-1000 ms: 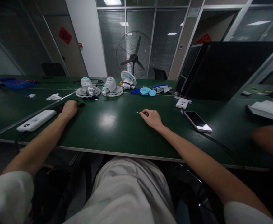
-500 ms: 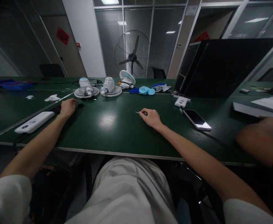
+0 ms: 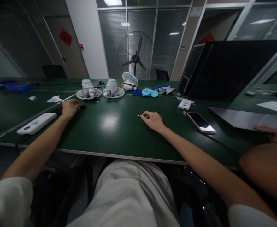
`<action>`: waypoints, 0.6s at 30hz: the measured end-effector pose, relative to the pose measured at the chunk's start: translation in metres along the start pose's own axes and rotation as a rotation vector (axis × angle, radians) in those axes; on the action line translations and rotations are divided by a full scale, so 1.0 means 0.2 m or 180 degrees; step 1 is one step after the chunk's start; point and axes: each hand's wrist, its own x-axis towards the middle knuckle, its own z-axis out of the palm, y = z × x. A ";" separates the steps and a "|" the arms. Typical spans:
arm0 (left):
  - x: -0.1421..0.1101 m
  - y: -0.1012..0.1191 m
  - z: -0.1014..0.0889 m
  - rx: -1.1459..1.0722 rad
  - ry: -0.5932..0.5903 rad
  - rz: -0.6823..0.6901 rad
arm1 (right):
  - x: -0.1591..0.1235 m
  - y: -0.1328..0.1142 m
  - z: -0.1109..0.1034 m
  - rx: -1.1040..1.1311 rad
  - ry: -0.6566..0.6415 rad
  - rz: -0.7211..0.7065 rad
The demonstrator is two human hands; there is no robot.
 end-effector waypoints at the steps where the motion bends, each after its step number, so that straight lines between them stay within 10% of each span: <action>1: 0.00 0.01 0.00 0.0002 -0.0009 0.0000 | 0.00 0.00 0.00 0.0022 -0.0045 -0.0018; 18: -0.03 0.02 0.08 0.0579 0.0003 0.0453 | 0.00 0.01 0.00 0.0051 -0.0097 -0.0063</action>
